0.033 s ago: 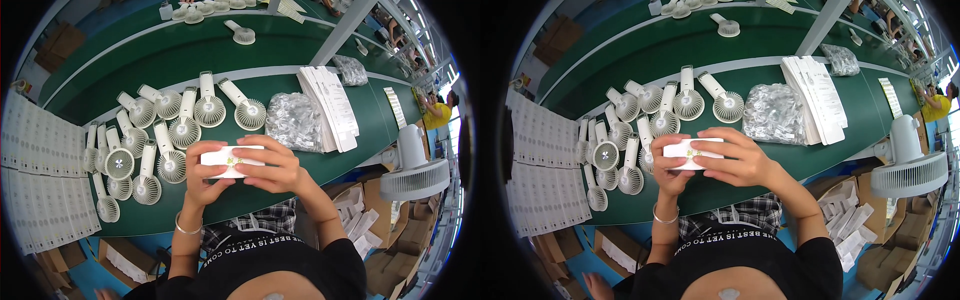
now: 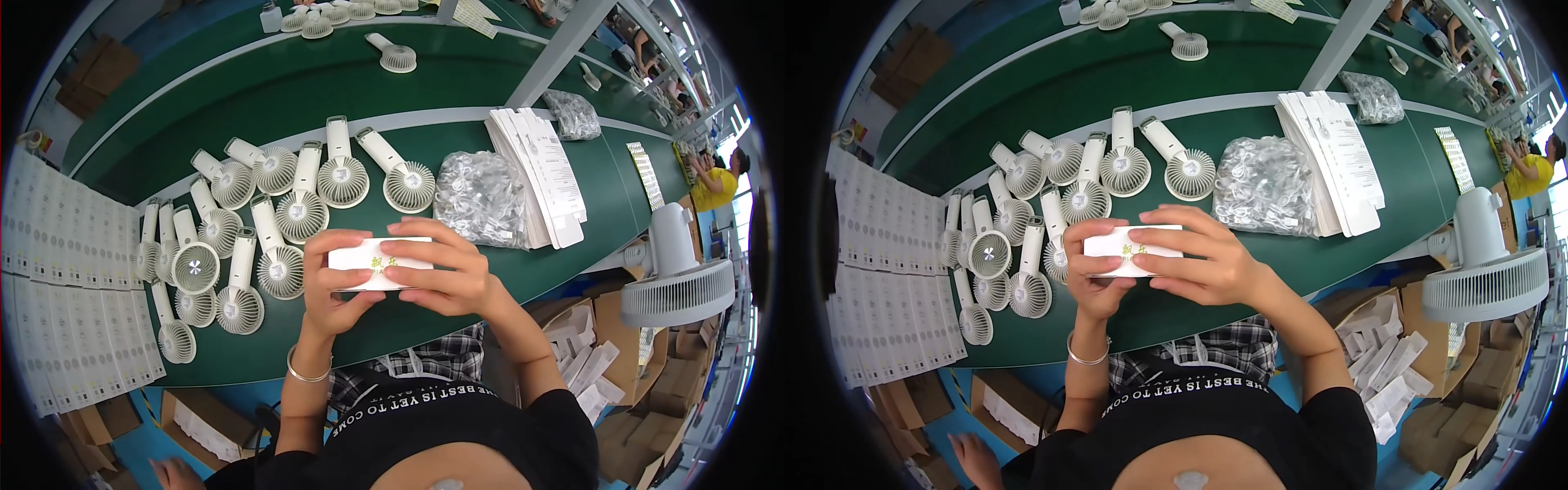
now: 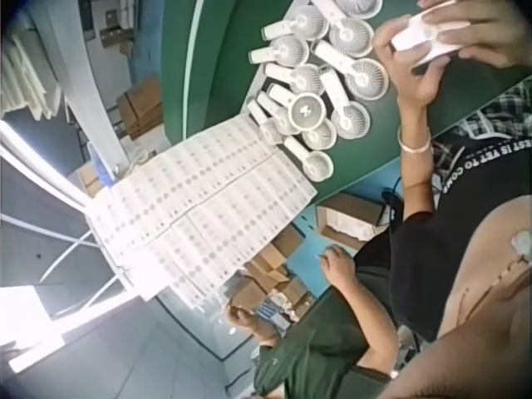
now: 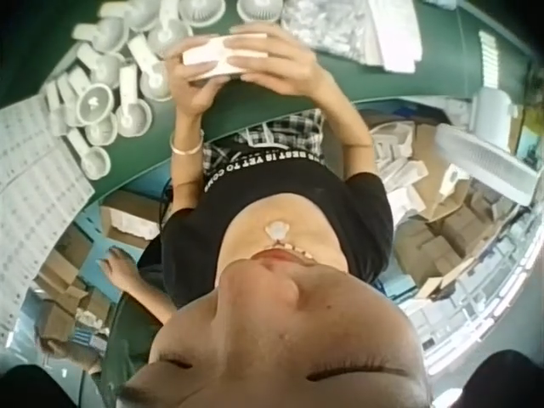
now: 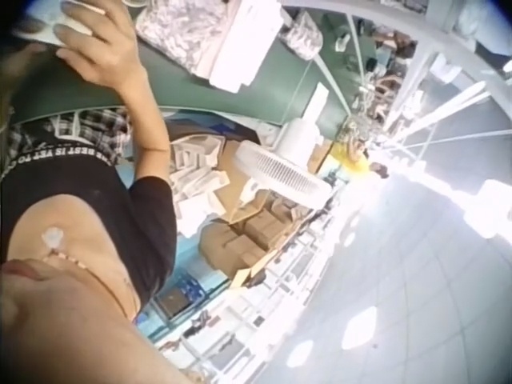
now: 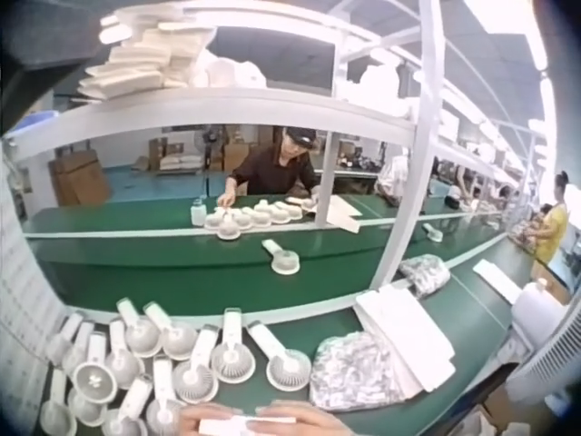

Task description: Packaging small portable fans into boxes.

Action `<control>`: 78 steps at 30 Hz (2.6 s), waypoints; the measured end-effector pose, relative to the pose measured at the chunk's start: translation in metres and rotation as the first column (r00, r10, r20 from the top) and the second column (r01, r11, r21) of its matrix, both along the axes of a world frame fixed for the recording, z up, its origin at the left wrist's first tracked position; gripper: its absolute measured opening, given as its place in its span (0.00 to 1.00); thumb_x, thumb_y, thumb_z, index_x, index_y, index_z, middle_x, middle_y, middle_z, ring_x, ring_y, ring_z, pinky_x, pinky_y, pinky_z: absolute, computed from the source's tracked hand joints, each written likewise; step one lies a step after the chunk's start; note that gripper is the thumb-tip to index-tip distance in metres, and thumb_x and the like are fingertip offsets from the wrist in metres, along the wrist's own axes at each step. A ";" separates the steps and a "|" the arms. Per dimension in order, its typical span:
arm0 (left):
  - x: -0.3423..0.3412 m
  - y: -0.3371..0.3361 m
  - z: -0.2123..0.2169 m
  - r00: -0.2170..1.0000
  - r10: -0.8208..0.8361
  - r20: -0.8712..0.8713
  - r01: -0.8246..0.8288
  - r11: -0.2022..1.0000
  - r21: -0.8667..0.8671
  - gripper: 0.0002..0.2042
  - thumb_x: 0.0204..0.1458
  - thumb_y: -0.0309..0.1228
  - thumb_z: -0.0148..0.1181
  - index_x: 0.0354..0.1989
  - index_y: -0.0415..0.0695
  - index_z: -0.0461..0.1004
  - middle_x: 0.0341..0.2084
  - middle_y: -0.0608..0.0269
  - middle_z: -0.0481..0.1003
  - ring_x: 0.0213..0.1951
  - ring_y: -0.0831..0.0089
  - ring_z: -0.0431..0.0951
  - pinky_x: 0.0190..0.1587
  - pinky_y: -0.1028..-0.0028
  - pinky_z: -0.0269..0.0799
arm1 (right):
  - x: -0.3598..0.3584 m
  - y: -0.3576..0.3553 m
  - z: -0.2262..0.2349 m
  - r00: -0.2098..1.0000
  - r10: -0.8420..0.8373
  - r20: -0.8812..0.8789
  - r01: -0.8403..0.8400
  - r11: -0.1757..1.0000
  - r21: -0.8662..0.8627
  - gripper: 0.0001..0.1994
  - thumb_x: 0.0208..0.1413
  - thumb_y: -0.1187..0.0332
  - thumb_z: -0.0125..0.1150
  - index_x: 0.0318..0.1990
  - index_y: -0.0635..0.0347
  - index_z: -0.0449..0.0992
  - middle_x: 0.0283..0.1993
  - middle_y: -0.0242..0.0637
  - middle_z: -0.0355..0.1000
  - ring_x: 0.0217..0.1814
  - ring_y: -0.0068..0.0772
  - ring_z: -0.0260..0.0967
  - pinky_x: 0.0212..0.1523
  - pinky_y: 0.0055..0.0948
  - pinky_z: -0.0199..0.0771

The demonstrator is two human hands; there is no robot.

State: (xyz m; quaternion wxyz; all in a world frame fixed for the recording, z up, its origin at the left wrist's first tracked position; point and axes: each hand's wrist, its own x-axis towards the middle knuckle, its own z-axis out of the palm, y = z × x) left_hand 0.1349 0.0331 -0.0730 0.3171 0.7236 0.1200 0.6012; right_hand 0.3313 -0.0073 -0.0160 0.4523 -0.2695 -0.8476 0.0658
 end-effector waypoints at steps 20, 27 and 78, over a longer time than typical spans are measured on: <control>0.018 -0.017 -0.007 0.973 0.115 0.200 -0.105 0.993 -0.058 0.16 0.55 0.35 0.57 0.43 0.46 0.55 0.47 0.42 0.65 0.45 0.51 0.72 0.45 0.58 0.69 | -0.029 -0.010 -0.025 0.957 -0.115 -0.267 0.137 0.989 0.063 0.08 0.44 0.66 0.70 0.33 0.53 0.82 0.39 0.30 0.75 0.49 0.42 0.69 0.58 0.65 0.64; 0.018 -0.017 -0.005 0.974 0.111 0.199 -0.099 0.993 -0.072 0.16 0.55 0.34 0.56 0.43 0.45 0.55 0.48 0.41 0.65 0.46 0.52 0.71 0.45 0.59 0.69 | -0.029 -0.010 -0.025 0.955 -0.078 -0.286 0.093 0.995 0.040 0.07 0.43 0.65 0.71 0.32 0.49 0.83 0.39 0.28 0.74 0.51 0.41 0.67 0.61 0.64 0.61; -0.013 -0.090 -0.018 0.480 0.815 -0.323 -0.699 0.579 0.420 0.30 0.38 0.32 0.69 0.54 0.64 0.66 0.53 0.48 0.56 0.62 0.34 0.54 0.60 0.35 0.49 | -0.065 -0.066 -0.035 0.402 -0.440 -0.803 -0.159 0.830 -0.535 0.48 0.43 0.47 0.69 0.62 0.69 0.49 0.57 0.44 0.58 0.60 0.37 0.58 0.60 0.36 0.59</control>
